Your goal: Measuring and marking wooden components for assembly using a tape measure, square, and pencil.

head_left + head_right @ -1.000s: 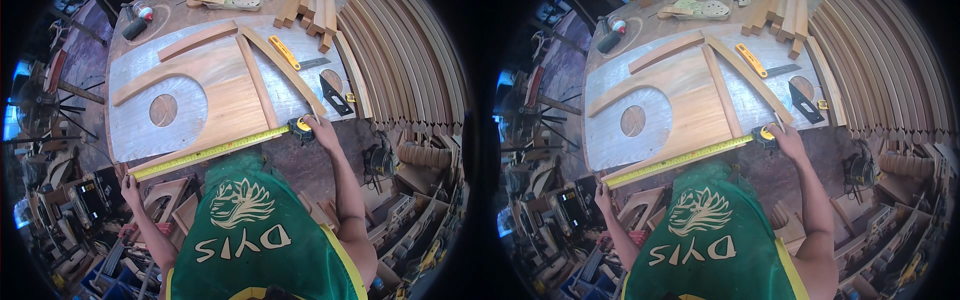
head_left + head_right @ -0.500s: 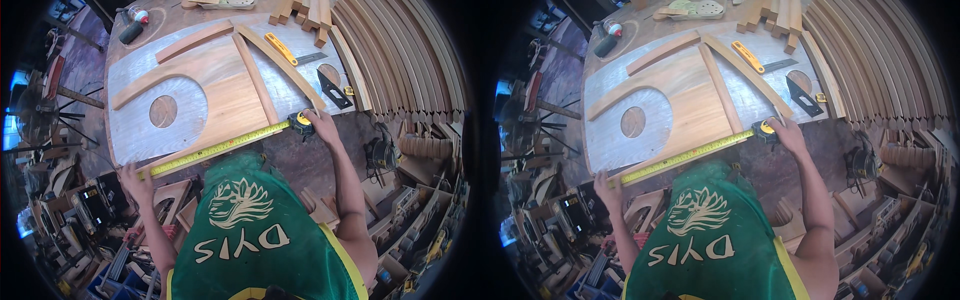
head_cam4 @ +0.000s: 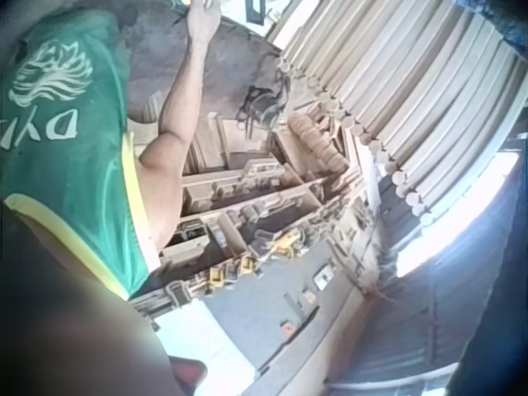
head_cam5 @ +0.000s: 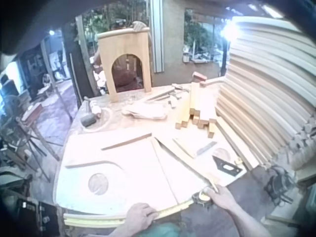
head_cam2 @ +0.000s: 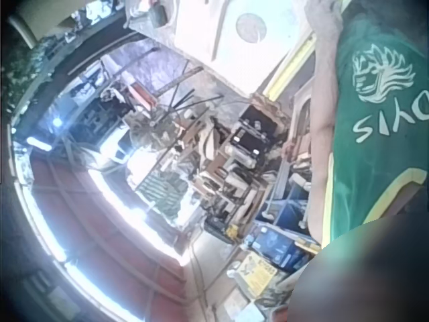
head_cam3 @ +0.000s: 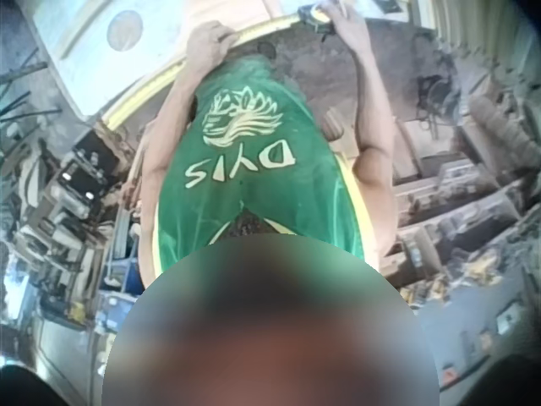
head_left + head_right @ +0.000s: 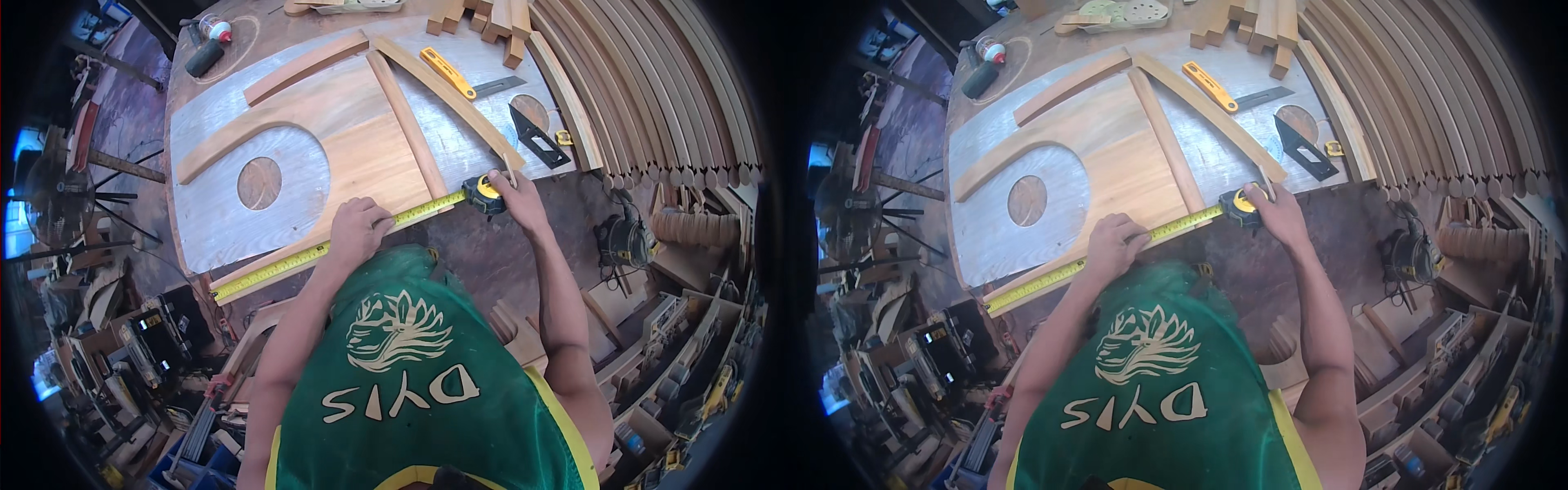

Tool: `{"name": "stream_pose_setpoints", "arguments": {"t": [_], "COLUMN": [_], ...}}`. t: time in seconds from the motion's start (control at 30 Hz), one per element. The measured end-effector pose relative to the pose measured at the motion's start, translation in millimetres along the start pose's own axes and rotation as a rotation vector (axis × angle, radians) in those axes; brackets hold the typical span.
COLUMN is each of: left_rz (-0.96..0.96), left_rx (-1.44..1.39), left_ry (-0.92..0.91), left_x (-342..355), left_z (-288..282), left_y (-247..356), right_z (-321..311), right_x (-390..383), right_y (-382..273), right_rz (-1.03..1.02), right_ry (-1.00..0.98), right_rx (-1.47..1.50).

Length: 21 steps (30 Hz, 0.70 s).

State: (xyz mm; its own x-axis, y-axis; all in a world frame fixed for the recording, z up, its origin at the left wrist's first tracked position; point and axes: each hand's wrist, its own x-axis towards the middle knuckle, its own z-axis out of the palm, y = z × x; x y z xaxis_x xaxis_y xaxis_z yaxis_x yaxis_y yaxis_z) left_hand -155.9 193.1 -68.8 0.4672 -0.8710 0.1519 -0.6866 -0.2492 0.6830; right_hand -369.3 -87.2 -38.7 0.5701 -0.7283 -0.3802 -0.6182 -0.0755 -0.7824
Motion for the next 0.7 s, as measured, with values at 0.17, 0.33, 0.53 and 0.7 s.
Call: {"name": "stream_pose_setpoints", "arguments": {"t": [0.17,0.33,0.53,0.7], "left_rz": [-0.048,-0.110,-0.155,-0.166], "left_rx": [0.018,0.001,-0.001,-0.007], "left_ry": [-0.069,-0.101,-0.105,-0.085], "left_x": [5,8,9,7], "left_z": [-1,-3,-4,-2], "left_y": [0,6,9,8], "right_z": [-6,4,17,21], "right_x": [-8,-27,-38,-40], "right_y": [12,17,8,-5], "right_rz": [0.020,-0.113,-0.107,-0.142], "right_ry": [0.011,0.044,0.075,0.168], "right_rx": [0.149,0.196,0.258,0.213]}}
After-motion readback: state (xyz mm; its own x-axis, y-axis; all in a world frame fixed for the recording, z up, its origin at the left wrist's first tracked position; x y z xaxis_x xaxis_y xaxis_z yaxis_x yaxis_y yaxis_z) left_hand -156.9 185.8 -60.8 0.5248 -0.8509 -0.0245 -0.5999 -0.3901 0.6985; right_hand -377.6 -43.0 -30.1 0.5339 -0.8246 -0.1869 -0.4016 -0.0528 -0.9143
